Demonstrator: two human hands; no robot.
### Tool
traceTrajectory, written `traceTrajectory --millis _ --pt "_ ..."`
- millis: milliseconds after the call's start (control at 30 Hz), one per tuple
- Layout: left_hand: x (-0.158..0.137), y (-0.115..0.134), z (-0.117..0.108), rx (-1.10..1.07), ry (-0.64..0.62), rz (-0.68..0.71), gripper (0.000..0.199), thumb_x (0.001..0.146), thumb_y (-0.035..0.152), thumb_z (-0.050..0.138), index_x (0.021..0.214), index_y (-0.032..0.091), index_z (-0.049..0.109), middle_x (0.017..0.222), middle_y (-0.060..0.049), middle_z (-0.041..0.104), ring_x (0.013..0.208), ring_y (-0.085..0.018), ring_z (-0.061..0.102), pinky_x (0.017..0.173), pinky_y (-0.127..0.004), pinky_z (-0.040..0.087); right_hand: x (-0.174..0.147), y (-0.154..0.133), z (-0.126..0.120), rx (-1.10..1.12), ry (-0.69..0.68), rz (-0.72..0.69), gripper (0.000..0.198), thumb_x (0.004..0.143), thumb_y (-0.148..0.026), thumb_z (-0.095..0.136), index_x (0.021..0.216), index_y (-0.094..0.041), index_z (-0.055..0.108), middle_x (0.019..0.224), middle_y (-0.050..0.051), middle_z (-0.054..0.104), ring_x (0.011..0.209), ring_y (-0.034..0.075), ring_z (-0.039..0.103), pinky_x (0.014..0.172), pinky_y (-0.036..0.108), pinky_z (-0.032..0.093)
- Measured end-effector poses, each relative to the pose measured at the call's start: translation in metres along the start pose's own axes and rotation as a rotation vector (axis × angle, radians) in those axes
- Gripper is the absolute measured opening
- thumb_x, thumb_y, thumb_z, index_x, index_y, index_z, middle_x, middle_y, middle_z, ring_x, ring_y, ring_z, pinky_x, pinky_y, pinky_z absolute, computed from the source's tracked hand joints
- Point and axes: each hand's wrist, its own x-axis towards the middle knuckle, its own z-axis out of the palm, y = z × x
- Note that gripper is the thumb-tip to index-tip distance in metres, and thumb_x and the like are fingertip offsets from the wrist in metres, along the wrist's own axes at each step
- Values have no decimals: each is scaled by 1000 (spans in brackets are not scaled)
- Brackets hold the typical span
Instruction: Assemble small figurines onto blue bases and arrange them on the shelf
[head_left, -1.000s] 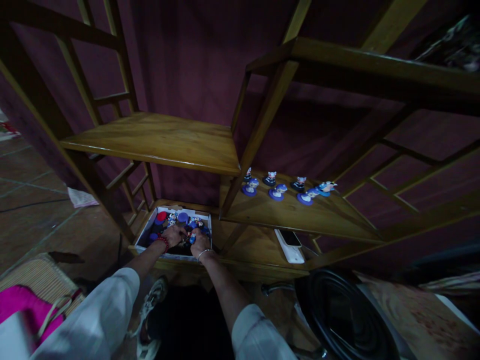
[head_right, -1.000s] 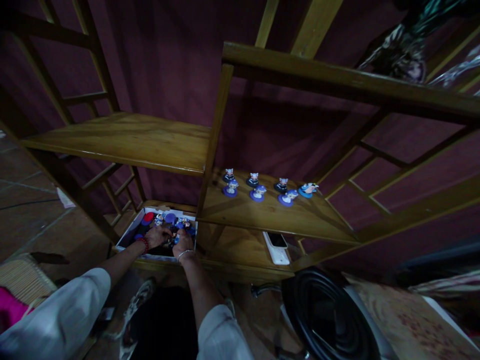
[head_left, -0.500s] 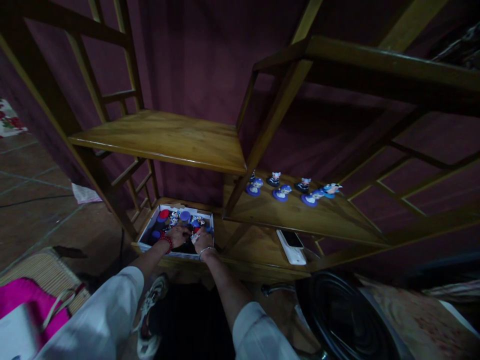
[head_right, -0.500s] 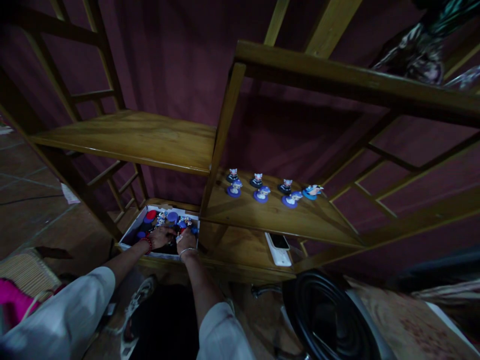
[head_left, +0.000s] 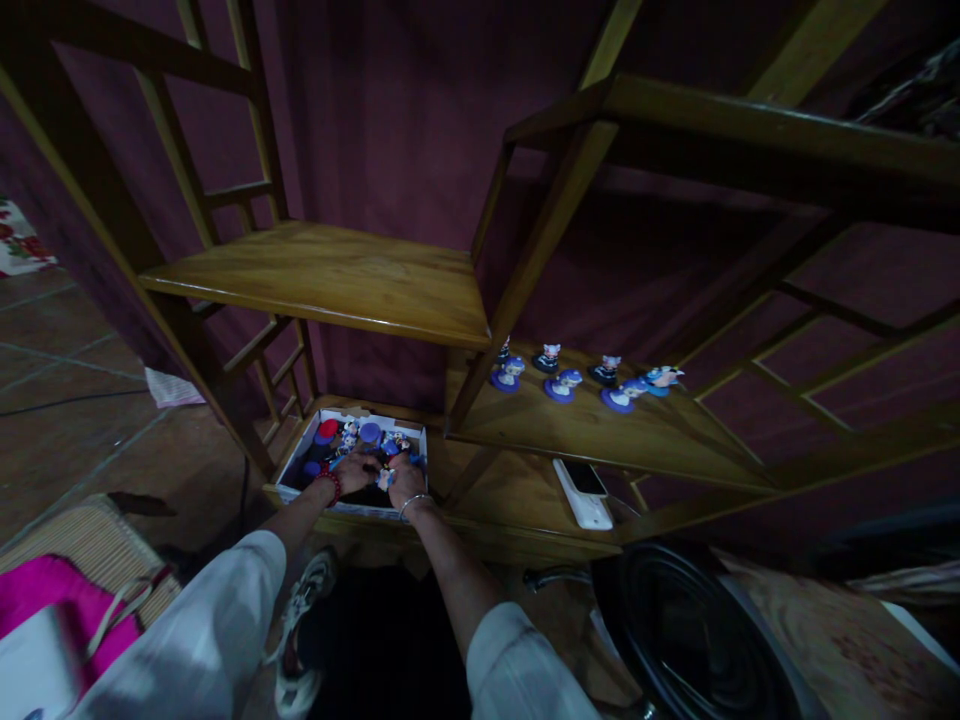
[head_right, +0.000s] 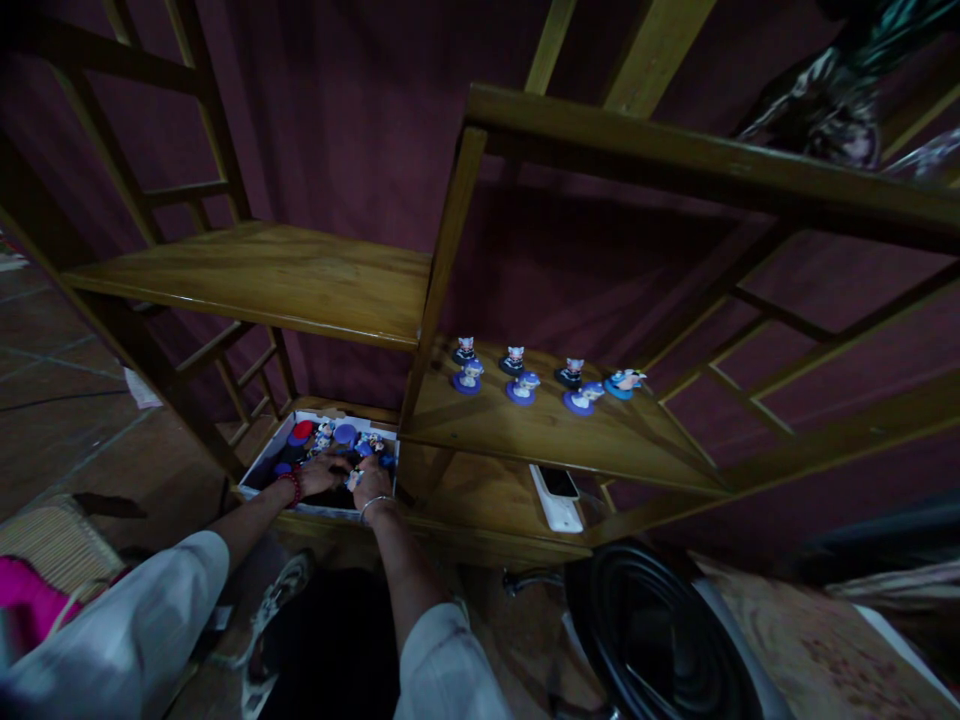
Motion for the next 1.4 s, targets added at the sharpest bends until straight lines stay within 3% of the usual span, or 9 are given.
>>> traceTrajectory --millis 200,433,700,867,1167,1267,1400 --pt "3 -4 3 27 -36 -35 23 79 32 51 91 13 58 95 -5 60 84 -15 57 75 -36 46 -3 -4 -3 -53 7 -16 21 76 -13 50 96 -16 55 90 6 65 86 15 59 72 21 39" --pt "0 3 0 80 -21 -44 23 80 32 49 92 14 58 100 -6 59 91 -16 55 81 -39 43 -3 -4 -2 -99 -6 -72 24 77 -12 47 98 -16 56 95 7 65 90 15 58 75 21 38" --pt "4 8 -3 133 77 -45 20 80 21 44 90 18 62 92 -5 63 87 -16 58 80 -30 42 -5 -5 3 -146 46 -48 23 80 -17 45 100 -13 56 96 10 64 90 18 59 73 23 40" --pt "14 11 0 165 181 25 32 80 13 35 99 22 59 114 -4 56 102 -14 52 90 -23 35 -8 -9 2 -165 50 -18 26 80 -18 44 102 -12 55 98 13 63 88 19 60 73 25 41" --pt "37 15 8 219 117 86 43 73 7 40 115 13 49 123 -12 49 116 -18 42 97 -25 28 -10 -9 0 -184 59 -82 26 76 -15 45 96 -10 61 99 15 62 93 20 57 81 24 41" --pt "40 14 8 233 99 79 47 73 7 40 119 17 46 125 -10 48 119 -19 38 98 -27 28 -11 -8 0 -180 69 -114 27 72 -12 48 94 -9 63 95 16 63 101 21 53 87 25 38" --pt "42 13 7 243 82 63 45 75 7 41 118 19 46 123 -9 49 116 -19 41 97 -30 29 -12 -8 0 -162 44 -105 31 70 -10 49 98 -9 62 97 15 63 95 21 56 85 25 40"
